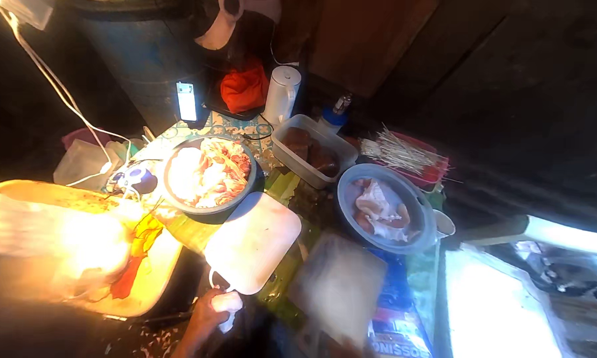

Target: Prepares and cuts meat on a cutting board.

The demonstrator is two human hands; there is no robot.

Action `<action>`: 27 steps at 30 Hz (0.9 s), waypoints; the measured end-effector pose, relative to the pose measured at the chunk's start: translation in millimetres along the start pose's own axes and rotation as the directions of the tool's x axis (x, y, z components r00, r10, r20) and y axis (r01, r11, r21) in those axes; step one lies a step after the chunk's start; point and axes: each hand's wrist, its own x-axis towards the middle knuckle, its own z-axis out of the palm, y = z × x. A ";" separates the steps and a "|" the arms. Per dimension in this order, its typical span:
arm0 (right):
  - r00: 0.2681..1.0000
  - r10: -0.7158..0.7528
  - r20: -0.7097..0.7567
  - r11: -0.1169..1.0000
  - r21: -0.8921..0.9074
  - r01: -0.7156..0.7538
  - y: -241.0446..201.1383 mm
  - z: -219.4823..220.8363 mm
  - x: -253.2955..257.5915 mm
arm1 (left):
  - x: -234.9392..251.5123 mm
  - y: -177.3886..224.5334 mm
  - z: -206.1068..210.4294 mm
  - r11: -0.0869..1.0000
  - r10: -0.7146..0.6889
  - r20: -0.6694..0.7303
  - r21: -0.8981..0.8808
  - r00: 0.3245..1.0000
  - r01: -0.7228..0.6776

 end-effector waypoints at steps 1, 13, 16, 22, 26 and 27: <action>1.000 0.004 0.006 1.000 0.005 -0.004 5.1 21.2 -4.2 | -0.3 4.9 3.6 0.999 -0.022 -0.014 -0.047 1.000 0.021; 0.974 0.221 0.057 0.673 -0.731 -0.110 91.5 189.4 23.8 | -28.7 -22.9 -81.4 0.908 -0.308 -0.283 -0.372 0.908 0.192; 0.958 0.247 0.148 0.539 -0.842 -0.009 87.0 180.3 33.1 | -18.1 -10.6 -81.1 0.912 -0.286 -0.252 -0.368 0.924 0.182; 0.954 0.292 0.070 0.362 -0.931 -0.043 61.9 211.2 51.2 | 8.3 23.7 -43.3 0.942 -0.201 -0.113 -0.294 0.973 0.160; 0.940 0.328 0.090 0.222 -0.975 0.016 34.4 222.4 60.7 | 21.8 33.5 -37.6 0.960 -0.155 -0.095 -0.249 0.983 0.127; 0.944 0.317 0.091 0.215 -0.976 0.022 24.5 221.8 62.0 | 23.7 35.6 -40.6 0.954 -0.179 -0.080 -0.258 0.981 0.153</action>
